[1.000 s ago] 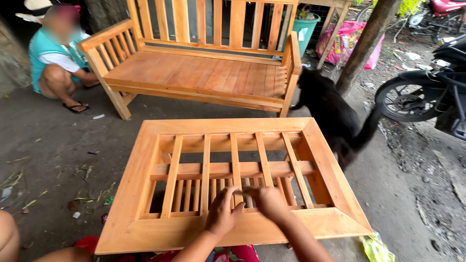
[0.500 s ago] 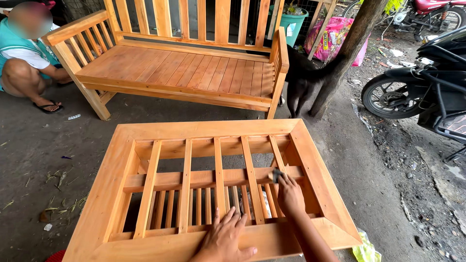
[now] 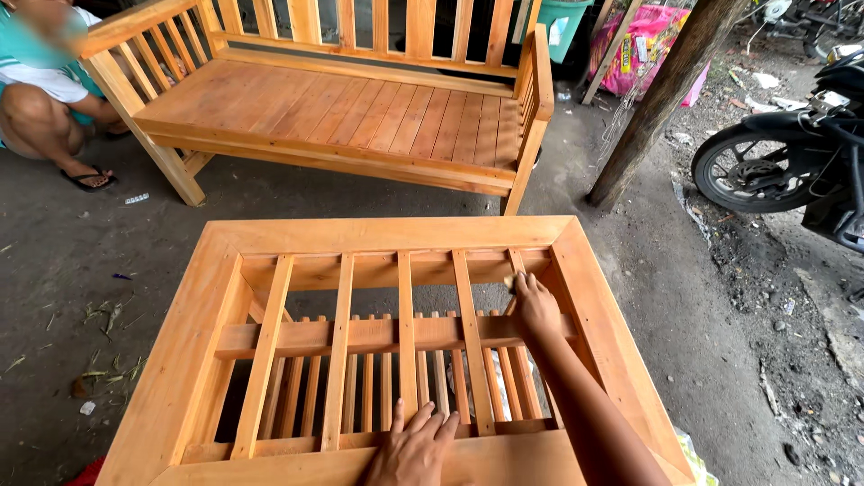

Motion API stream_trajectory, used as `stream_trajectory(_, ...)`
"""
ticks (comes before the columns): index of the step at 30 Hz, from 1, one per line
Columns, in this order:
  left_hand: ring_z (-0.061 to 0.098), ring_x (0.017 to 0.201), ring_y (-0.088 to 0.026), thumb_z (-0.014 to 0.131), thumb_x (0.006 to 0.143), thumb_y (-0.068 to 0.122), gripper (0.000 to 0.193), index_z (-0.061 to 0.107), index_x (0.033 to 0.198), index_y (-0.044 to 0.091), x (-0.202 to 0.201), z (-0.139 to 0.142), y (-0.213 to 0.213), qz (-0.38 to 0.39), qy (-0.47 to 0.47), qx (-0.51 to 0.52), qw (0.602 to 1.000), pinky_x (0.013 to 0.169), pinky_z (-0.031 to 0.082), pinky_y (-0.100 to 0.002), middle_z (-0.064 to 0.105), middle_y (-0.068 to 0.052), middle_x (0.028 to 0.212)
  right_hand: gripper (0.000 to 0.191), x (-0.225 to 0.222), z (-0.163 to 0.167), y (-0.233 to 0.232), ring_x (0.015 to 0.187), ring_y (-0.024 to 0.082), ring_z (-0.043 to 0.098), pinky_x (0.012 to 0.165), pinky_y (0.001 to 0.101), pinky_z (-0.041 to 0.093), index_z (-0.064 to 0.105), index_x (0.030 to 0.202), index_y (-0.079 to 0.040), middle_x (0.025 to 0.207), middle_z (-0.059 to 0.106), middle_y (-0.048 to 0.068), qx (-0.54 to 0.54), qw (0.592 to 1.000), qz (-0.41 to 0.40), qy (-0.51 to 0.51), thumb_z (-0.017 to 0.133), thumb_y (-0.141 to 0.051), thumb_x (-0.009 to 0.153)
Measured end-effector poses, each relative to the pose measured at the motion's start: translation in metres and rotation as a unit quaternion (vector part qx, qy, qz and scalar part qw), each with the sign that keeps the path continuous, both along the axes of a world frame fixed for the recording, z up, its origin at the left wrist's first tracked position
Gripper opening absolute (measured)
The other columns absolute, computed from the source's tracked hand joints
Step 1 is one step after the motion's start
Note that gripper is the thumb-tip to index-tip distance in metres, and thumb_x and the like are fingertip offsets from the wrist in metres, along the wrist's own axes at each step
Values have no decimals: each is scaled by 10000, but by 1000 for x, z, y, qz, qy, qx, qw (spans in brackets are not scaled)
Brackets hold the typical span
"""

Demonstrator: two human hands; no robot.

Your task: The person sits on the floor with a wooden table frame across their lap and sands its rails and slats by hand using a sanding block, working over different sections of the frame. A finished wooden bench sits nearby while the person continues sanding the frame.

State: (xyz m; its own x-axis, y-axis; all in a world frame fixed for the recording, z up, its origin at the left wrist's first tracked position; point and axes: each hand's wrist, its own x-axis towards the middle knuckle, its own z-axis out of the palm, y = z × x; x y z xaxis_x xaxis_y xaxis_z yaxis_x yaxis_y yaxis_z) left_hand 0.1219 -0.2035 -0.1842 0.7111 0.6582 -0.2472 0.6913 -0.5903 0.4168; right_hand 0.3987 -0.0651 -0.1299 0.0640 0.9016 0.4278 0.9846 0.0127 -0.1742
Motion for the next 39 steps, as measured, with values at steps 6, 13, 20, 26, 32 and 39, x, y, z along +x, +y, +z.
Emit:
stream_trajectory(6, 373, 1436, -425, 357, 1052, 372, 594, 406, 1513, 0, 5, -14, 4, 2, -21, 32, 999, 1135, 57, -801, 522, -278, 1412, 472, -7, 2, 10, 1124, 366, 671, 881, 441, 581, 494, 1400, 60, 1205, 643, 229, -125, 987, -95, -37, 455, -166, 986)
stream_trajectory(13, 366, 1447, -433, 496, 958, 653, 892, 375, 1508, -39, 3, -16, 8, -9, -4, 8, 1000, 1160, 43, -778, 505, -304, 1419, 478, -14, 23, 66, 1214, 382, 585, 913, 438, 541, 428, 1422, 42, 1452, 499, 266, -71, 992, -102, 1, 441, -126, 975)
stream_trajectory(20, 345, 1442, -473, 624, 881, 839, 1142, 346, 1516, -69, 1, -24, 5, -6, -76, 33, 997, 1162, 5, -737, 487, -344, 1420, 529, 6, -12, -13, 1337, 348, 541, 942, 405, 561, 442, 1419, 39, 1478, 501, 226, -117, 986, -42, -109, 492, -109, 913)
stream_trajectory(26, 449, 1396, -448, 415, 1096, 357, 577, 431, 1529, -24, 9, -42, 10, -6, -91, 94, 991, 1120, 75, -814, 564, -331, 1374, 464, 4, -25, -32, 1235, 311, 613, 927, 394, 581, 488, 1348, 58, 1288, 607, 205, -102, 978, -60, -169, 486, -137, 927)
stream_trajectory(32, 495, 1367, -447, 391, 1088, 401, 579, 483, 1444, -46, 12, -44, 15, 1, -63, 22, 998, 1118, 96, -846, 635, -303, 1205, 332, 0, 2, 41, 1224, 304, 633, 961, 383, 571, 542, 1263, 22, 1256, 638, 194, -150, 981, -90, -86, 425, -156, 1008)
stream_trajectory(39, 518, 1300, -543, 468, 1039, 614, 790, 490, 1436, -69, 12, -35, 19, -27, -97, 41, 994, 1027, 106, -900, 633, -374, 1189, 466, -8, 17, 68, 1412, 337, 478, 1097, 419, 459, 405, 1483, 11, 1516, 489, 185, -142, 982, -121, 22, 321, -181, 1067)
